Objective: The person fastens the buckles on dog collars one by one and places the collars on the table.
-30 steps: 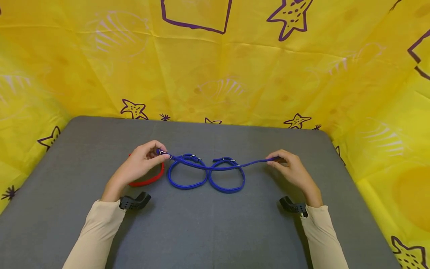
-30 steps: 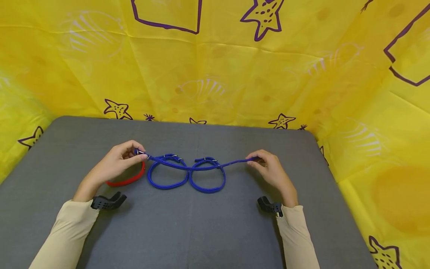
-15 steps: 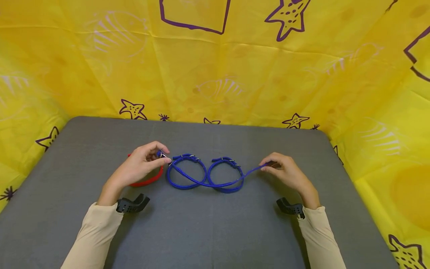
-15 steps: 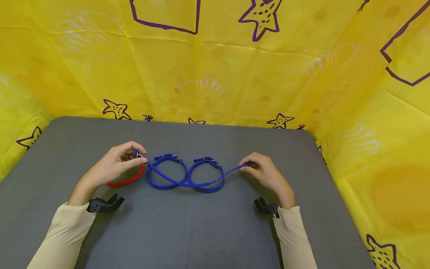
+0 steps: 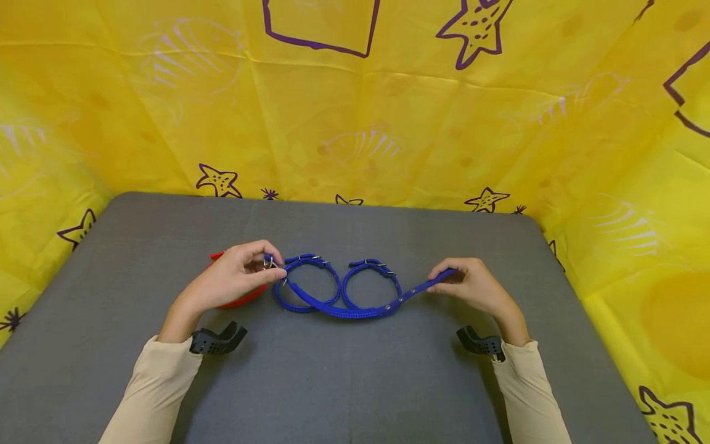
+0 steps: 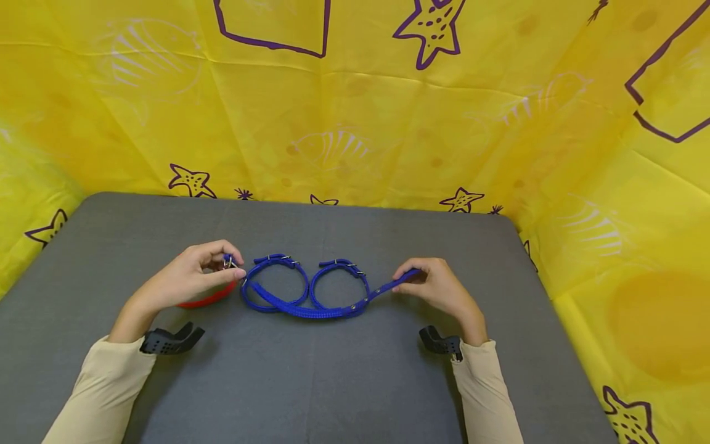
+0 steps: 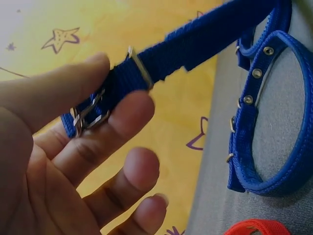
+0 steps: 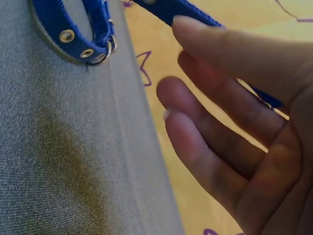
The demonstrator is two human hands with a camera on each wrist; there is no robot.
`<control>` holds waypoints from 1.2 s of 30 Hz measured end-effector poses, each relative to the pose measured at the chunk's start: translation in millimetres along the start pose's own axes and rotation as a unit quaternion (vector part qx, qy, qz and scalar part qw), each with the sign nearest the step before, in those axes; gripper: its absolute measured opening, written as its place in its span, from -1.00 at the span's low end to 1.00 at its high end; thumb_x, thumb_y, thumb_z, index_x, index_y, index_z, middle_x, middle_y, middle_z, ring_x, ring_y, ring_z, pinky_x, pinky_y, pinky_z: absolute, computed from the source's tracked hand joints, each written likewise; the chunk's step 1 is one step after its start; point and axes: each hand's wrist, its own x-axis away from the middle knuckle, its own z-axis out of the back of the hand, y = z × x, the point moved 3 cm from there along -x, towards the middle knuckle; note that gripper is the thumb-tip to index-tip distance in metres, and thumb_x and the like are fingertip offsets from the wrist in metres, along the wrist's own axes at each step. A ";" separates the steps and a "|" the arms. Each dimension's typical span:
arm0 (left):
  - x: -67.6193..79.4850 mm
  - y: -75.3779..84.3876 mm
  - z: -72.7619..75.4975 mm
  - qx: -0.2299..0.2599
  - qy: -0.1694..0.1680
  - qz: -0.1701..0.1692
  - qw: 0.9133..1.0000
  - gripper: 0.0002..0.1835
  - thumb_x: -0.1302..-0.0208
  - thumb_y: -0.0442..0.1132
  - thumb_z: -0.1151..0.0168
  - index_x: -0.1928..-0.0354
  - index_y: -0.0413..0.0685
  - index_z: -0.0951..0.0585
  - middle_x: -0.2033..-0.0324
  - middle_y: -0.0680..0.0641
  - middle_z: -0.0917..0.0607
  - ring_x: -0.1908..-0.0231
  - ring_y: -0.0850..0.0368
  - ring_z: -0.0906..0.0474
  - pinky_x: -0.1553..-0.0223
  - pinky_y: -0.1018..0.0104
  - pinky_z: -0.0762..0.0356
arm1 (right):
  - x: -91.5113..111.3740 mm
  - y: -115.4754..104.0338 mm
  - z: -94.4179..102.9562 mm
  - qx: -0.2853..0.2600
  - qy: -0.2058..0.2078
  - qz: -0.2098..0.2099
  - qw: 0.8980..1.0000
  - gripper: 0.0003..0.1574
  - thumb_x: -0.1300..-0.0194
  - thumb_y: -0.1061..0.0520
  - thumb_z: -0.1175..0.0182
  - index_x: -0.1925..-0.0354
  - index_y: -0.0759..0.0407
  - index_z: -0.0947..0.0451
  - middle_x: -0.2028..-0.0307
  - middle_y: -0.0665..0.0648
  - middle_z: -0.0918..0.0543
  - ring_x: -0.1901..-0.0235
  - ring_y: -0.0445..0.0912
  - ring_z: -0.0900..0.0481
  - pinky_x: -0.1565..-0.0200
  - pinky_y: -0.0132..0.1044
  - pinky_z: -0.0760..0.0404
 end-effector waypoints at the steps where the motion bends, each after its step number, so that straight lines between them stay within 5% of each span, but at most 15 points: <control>1: 0.7 1.0 -0.5 0.003 -0.006 0.000 1.000 -0.81 -0.30 -0.08 -0.35 0.17 0.05 -0.57 0.44 -0.09 -0.68 0.42 0.10 -0.56 0.33 0.36 -0.44 | 0.5 -0.4 0.1 -0.012 -0.006 0.000 1.000 -0.83 -0.08 0.28 -0.47 0.32 0.16 -0.69 0.39 0.11 -0.73 0.43 -0.19 -0.64 0.33 -0.35 -0.62; 12: 2.2 6.3 -7.1 0.012 -0.052 -0.009 0.999 -0.76 -0.23 -0.08 -0.41 0.18 0.09 -0.55 0.57 0.04 -0.44 0.56 0.23 -0.35 0.46 0.36 -0.33 | 2.2 -5.9 -6.4 -0.148 -0.072 0.027 0.986 -0.71 -0.19 0.44 -0.32 0.12 0.36 -0.51 0.28 0.06 -0.69 0.28 -0.10 -0.72 0.26 -0.33 -0.67; 24: 1.3 5.8 -13.2 -0.007 -0.093 0.006 0.996 -0.77 -0.23 -0.04 -0.41 0.27 0.08 -0.55 0.61 0.08 -0.48 0.58 0.28 -0.31 0.48 0.39 -0.31 | 0.4 -12.6 -13.8 -0.204 -0.098 0.032 0.974 -0.63 -0.32 0.41 -0.20 -0.03 0.60 -0.39 0.10 -0.02 -0.66 0.13 -0.09 -0.71 0.09 -0.38 -0.67; 33: -0.5 4.7 -16.3 -0.012 -0.112 0.014 0.994 -0.71 -0.21 -0.04 -0.42 0.20 0.02 -0.53 0.57 0.11 -0.49 0.53 0.26 -0.37 0.44 0.41 -0.30 | -2.7 -17.5 -24.6 -0.309 -0.139 0.082 0.937 -0.66 -0.35 0.43 -0.14 -0.03 0.62 -0.34 0.06 -0.02 -0.68 0.09 -0.15 -0.72 0.02 -0.28 -0.68; 36: -0.6 4.9 -17.0 -0.012 -0.110 0.014 0.994 -0.71 -0.20 -0.05 -0.43 0.19 0.01 -0.54 0.56 0.11 -0.50 0.52 0.25 -0.37 0.43 0.41 -0.31 | -3.6 -19.1 -26.5 -0.313 -0.137 0.088 0.936 -0.64 -0.36 0.43 -0.13 -0.01 0.69 -0.31 0.08 0.02 -0.70 0.12 -0.13 -0.73 0.05 -0.23 -0.69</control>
